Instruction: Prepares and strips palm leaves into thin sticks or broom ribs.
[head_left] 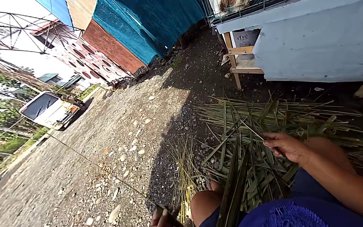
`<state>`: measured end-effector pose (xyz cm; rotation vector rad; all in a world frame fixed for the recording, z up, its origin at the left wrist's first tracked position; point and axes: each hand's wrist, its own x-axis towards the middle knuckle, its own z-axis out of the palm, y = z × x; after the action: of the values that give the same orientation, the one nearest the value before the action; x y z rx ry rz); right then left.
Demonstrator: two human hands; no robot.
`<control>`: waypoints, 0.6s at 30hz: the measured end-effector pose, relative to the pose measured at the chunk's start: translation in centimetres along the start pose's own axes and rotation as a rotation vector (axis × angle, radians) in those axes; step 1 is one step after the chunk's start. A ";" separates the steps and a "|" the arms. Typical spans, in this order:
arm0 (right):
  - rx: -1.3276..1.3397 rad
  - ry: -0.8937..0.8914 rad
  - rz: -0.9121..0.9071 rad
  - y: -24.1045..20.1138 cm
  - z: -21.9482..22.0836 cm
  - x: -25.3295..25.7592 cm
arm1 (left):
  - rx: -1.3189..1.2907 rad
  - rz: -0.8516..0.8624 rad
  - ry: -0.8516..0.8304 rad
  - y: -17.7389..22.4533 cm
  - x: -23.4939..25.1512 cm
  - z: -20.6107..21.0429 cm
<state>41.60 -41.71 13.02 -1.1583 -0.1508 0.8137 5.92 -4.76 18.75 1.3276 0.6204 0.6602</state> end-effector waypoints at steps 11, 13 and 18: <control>-0.056 -0.629 0.086 1.8 4.0 -4.1 | -0.011 0.020 -0.176 -3.0 2.1 24.5; 0.010 -0.578 0.133 2.6 4.1 -4.1 | 0.025 -0.026 -0.230 -3.5 0.9 25.9; 0.433 -0.483 0.145 4.4 3.7 -3.1 | 0.064 -0.143 -0.332 -4.3 -0.9 26.4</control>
<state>35.33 -40.23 11.75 -0.5562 -0.2751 1.1807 25.12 -23.34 18.15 1.4002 0.4630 0.2952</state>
